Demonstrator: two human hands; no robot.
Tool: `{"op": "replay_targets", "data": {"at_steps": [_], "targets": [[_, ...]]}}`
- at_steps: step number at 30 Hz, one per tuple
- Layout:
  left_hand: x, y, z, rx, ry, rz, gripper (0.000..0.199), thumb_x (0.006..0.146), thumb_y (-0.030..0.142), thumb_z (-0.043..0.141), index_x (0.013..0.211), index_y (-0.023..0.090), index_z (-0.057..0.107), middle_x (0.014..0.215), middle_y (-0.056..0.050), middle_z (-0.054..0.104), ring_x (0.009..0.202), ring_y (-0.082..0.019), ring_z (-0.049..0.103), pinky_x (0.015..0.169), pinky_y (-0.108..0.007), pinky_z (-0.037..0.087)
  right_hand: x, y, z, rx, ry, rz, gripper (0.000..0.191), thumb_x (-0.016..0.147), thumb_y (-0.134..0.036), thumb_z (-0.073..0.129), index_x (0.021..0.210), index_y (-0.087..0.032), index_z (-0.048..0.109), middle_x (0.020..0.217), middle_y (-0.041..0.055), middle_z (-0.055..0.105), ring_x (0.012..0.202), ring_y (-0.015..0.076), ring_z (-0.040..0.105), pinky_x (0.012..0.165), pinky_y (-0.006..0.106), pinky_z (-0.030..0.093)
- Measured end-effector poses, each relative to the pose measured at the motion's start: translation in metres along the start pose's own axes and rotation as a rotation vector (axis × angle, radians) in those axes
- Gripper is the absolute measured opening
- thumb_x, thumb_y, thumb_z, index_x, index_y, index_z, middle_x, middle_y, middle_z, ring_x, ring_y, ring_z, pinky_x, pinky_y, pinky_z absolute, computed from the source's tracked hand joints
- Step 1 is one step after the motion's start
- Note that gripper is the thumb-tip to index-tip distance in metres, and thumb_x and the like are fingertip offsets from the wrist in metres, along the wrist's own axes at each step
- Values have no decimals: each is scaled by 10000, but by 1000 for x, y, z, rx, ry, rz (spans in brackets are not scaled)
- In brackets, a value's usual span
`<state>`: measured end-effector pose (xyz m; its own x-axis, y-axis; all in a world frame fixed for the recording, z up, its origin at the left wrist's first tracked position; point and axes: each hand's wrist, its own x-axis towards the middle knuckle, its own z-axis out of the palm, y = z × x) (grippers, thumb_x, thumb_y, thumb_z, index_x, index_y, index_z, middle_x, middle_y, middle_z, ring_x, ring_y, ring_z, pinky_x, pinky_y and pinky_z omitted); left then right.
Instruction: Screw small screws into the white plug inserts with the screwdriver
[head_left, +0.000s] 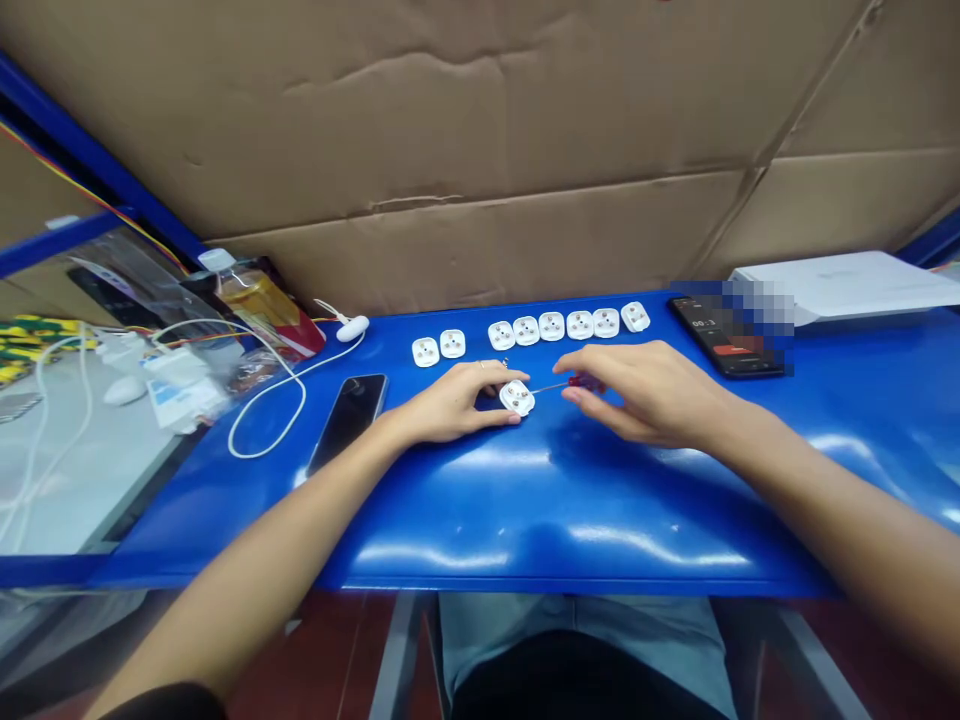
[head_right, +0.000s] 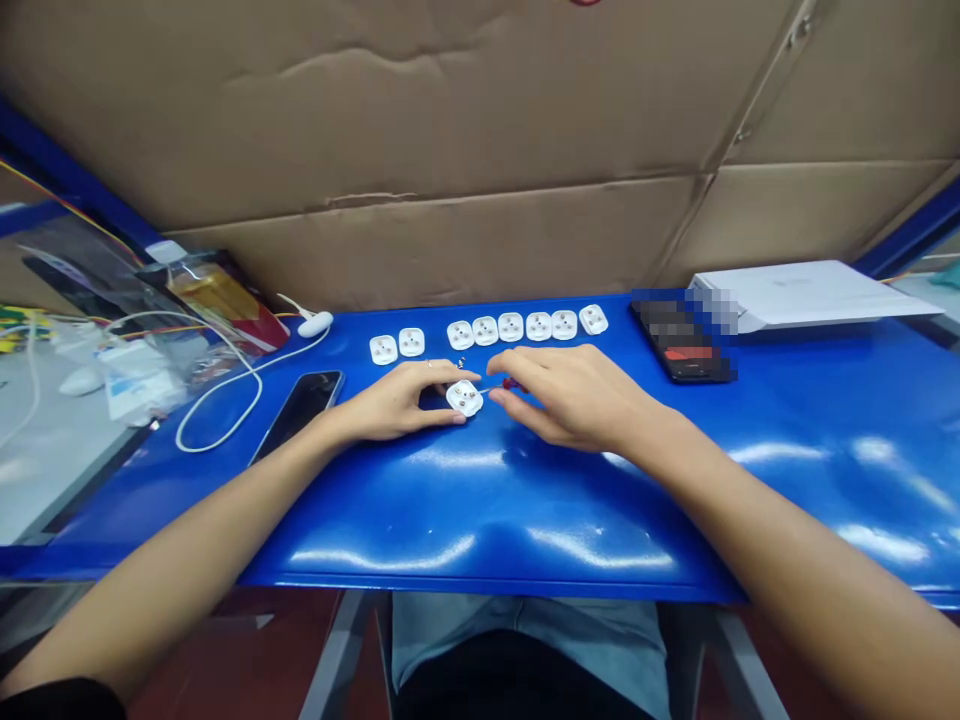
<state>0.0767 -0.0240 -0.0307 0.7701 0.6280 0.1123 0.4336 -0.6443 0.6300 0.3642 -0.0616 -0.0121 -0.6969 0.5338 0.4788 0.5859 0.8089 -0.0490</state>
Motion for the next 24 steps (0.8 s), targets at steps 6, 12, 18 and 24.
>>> {"op": "replay_targets", "data": {"at_steps": [6,12,18,24], "targets": [[1,0,0,0,-2,5,525,967,443,754,1434,224,658,1272,-94,733,1137,-249,684,994,-362,514,-1,1,1,32,6,-17,246,1012,-195,519,1207,-185,669,1059,90,808,882,240,759,669,327,507],[1,0,0,-1,0,7,522,968,446,753,1432,227,657,1249,-90,737,1116,-251,689,984,-367,518,0,-2,-3,6,-53,49,244,1035,-283,529,1216,-171,648,949,66,805,761,218,751,592,304,438],[1,-1,0,14,-6,4,507,972,438,751,1419,216,662,1250,-92,732,1115,-249,683,989,-368,510,-1,-1,-1,-38,-5,-22,239,1059,-229,473,1214,-186,651,1005,58,818,783,203,754,594,311,420],[1,-2,0,5,-12,-9,507,960,429,763,1406,207,667,1229,-95,741,1089,-251,688,973,-372,520,0,-4,-5,-5,-43,6,266,1053,-281,501,1265,-180,627,1114,99,794,839,228,743,606,322,442]]}}
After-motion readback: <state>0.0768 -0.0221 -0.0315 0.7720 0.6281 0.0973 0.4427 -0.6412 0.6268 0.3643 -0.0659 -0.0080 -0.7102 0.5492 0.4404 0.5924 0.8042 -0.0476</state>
